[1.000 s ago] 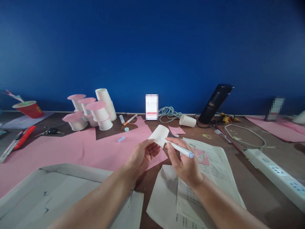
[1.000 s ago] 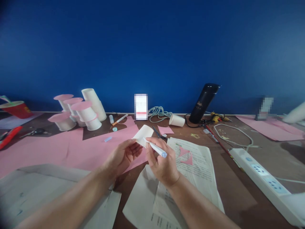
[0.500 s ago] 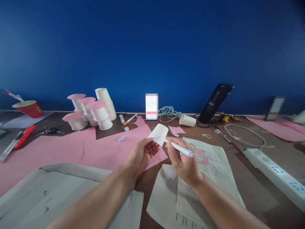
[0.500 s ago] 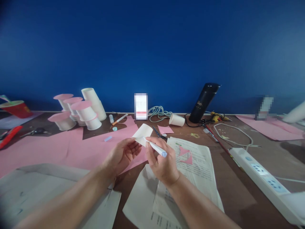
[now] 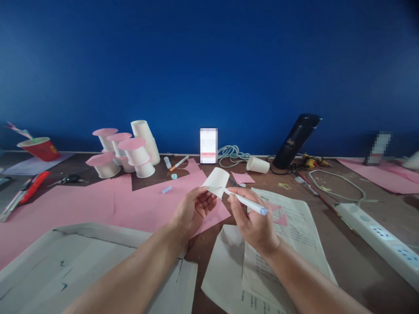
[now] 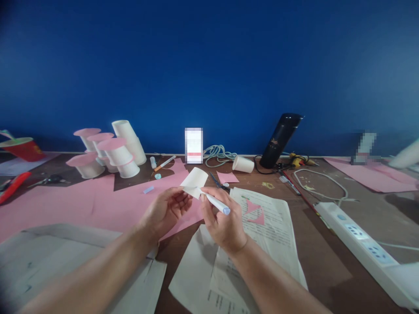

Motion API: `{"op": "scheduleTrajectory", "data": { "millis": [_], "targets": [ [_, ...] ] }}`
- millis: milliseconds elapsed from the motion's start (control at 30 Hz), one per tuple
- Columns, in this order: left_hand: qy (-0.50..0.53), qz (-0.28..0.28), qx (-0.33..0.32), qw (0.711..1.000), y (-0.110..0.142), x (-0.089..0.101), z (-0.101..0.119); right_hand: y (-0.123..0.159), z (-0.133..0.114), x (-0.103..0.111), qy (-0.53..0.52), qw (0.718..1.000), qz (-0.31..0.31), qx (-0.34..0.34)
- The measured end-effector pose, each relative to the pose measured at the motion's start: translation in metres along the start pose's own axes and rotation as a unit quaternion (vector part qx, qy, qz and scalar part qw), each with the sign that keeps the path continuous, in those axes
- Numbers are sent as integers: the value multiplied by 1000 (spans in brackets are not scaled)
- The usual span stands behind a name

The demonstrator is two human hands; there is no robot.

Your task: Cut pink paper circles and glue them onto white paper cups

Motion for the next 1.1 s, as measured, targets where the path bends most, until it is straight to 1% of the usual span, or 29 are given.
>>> {"op": "scheduleTrajectory", "data": {
  "millis": [267, 400, 467, 533, 600, 667, 733, 800, 867, 933, 967, 1033, 1100],
  "targets": [
    [18, -5, 3, 1000, -1, -1, 2, 0, 2, 0, -4, 1000, 2, -2],
    [21, -5, 6, 1000, -1, 0, 1, 1, 2, 0, -22, 1000, 1, -13],
    [26, -2, 5, 1000, -1, 1, 1, 1, 4, 2, -59, 998, 12, -34],
    [35, 0, 5, 999, -1, 1, 2, 0, 12, 4, -119, 989, 37, -80],
    [43, -3, 13, 999, -1, 0, 2, 1, 29, 6, -180, 969, 72, -153],
    [46, -9, 27, 999, 0, -2, 0, 6, 52, 2, -227, 939, 98, -239],
    [46, -17, 39, 998, 2, -5, -2, 12, 73, -10, -288, 897, 94, -320],
    [42, -20, 50, 998, 3, -6, -5, 18, 85, -27, -361, 850, 72, -377],
    [33, -20, 62, 997, 3, -6, -9, 22, 86, -42, -425, 808, 45, -405],
    [23, -20, 77, 997, 5, -6, -14, 23, 77, -54, -476, 781, 8, -404],
    [22, -22, 80, 996, 5, -6, -16, 22, 71, -58, -496, 771, -4, -399],
    [25, -38, 74, 996, 8, -9, -18, 22, 64, -61, -520, 758, -3, -394],
    [18, -80, 66, 994, 11, -17, -20, 22, 64, -61, -528, 750, 14, -398]
  ]
}}
Point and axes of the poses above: each hand's wrist, its own y-axis away from the middle knuckle, its own x-axis out of the back of the hand, z = x × y, the point moved 9 cm from there along -y, towards the middle knuckle, and after that the axes turned 3 degrees about x, right-handed, at the moved point
